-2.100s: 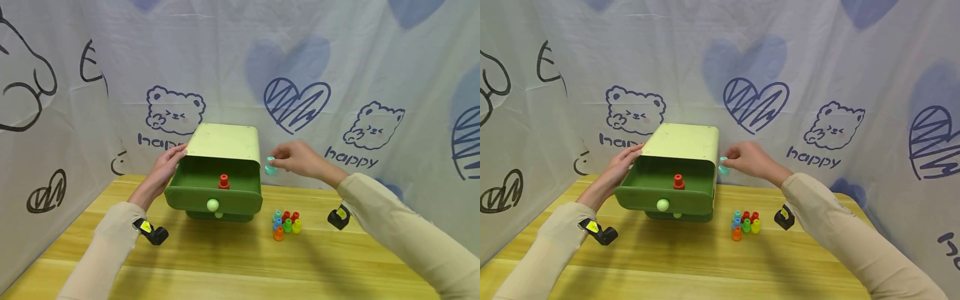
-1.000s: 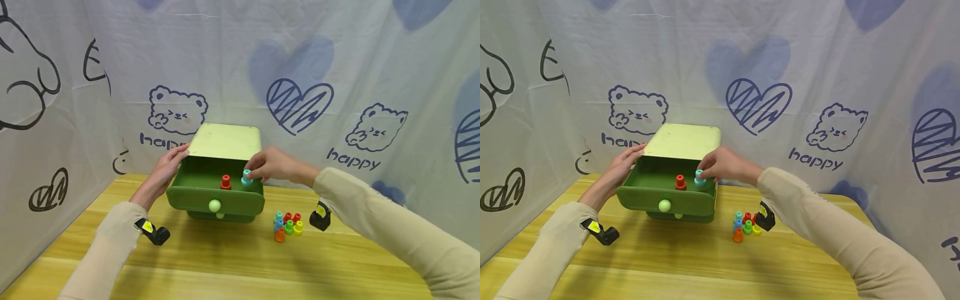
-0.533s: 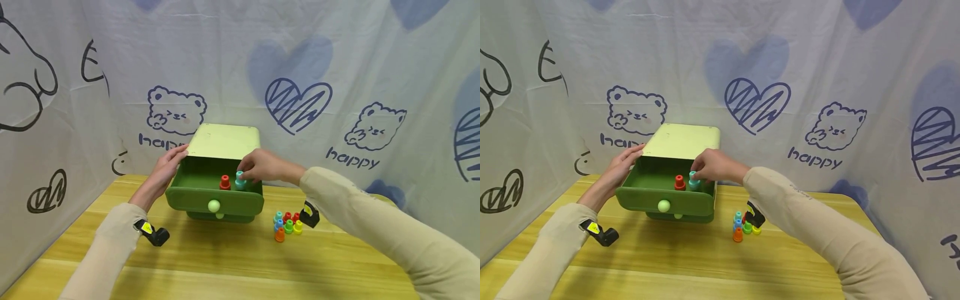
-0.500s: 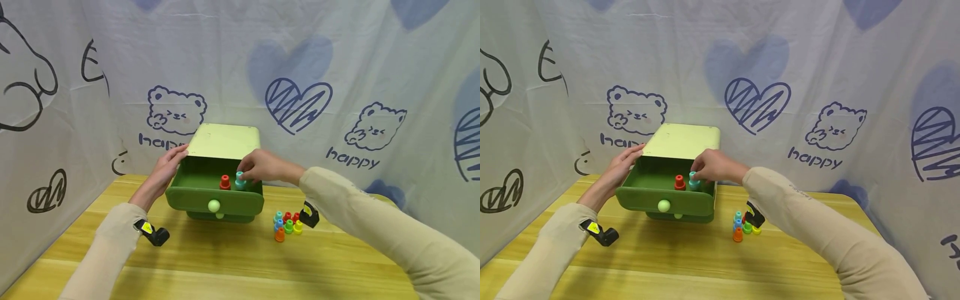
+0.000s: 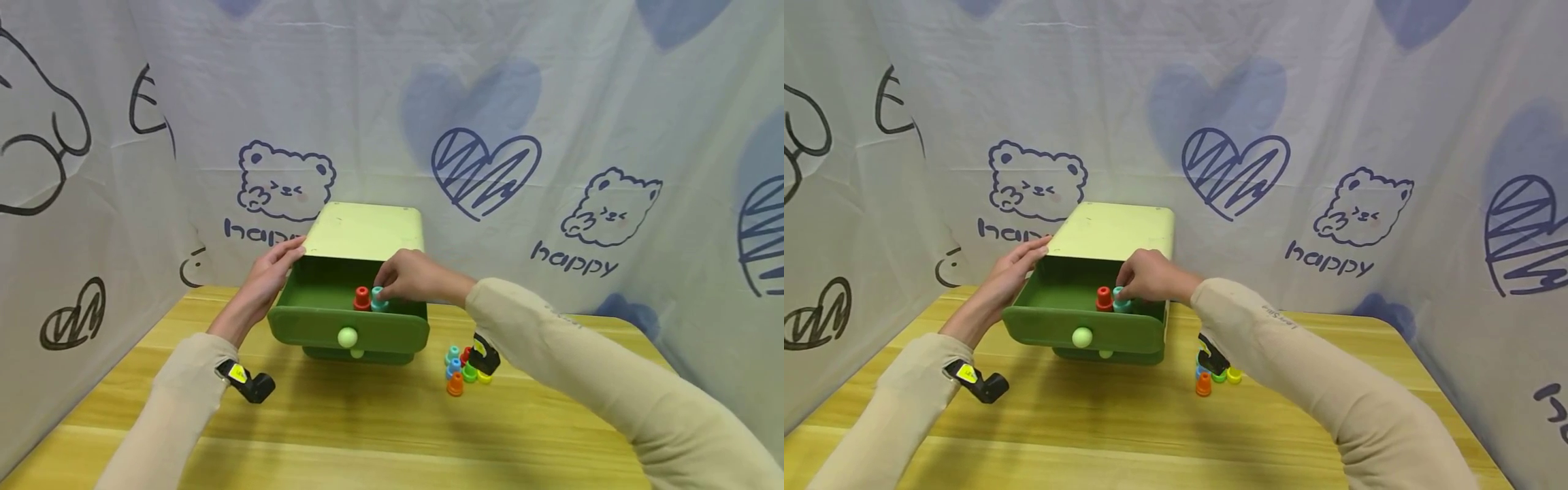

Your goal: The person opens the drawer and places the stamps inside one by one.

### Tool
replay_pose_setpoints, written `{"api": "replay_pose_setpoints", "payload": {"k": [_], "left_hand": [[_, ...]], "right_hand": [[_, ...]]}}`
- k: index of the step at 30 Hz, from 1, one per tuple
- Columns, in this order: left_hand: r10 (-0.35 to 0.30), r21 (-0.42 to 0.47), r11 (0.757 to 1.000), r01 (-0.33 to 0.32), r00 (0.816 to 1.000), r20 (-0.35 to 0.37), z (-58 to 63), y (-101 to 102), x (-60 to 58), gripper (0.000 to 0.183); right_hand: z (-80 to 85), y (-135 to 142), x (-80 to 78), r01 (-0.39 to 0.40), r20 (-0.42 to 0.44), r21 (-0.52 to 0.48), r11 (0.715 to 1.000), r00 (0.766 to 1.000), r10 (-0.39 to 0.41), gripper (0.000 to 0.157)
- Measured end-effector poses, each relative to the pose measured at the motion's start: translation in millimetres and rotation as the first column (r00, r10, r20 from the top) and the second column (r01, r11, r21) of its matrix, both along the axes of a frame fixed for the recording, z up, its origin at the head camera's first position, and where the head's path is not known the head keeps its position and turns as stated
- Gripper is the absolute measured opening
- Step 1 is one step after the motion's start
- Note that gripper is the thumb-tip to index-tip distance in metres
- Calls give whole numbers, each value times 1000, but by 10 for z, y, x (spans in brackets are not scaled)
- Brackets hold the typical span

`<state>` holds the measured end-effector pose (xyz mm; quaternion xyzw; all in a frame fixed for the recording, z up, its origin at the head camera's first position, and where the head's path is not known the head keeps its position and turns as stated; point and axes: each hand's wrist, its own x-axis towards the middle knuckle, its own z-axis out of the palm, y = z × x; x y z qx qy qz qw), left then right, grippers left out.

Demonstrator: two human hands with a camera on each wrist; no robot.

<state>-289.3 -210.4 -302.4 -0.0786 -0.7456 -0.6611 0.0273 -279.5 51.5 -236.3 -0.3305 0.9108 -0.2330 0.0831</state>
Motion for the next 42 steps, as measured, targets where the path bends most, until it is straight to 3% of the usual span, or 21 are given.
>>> {"api": "replay_pose_setpoints", "payload": {"k": [11,23,35,42], "left_hand": [[-1,11,1000,1,1000,-5,-3,9,-1,59],[-4,14,1000,5,1000,-9,-8,25,-13,60],[1,18,1000,-1,1000,-2,-13,12,-2,60],[16,23,1000,-16,1000,-6,-16,25,-1,58]], "right_hand": [[-15,-131,10,1,-9,-12,1000,1000,-1,19],[6,-98,15,26,19,-36,999,1000,-25,22],[120,88,79,14,56,-126,992,998,-7,25],[227,351,152,113,87,-238,965,992,-95,28]]}}
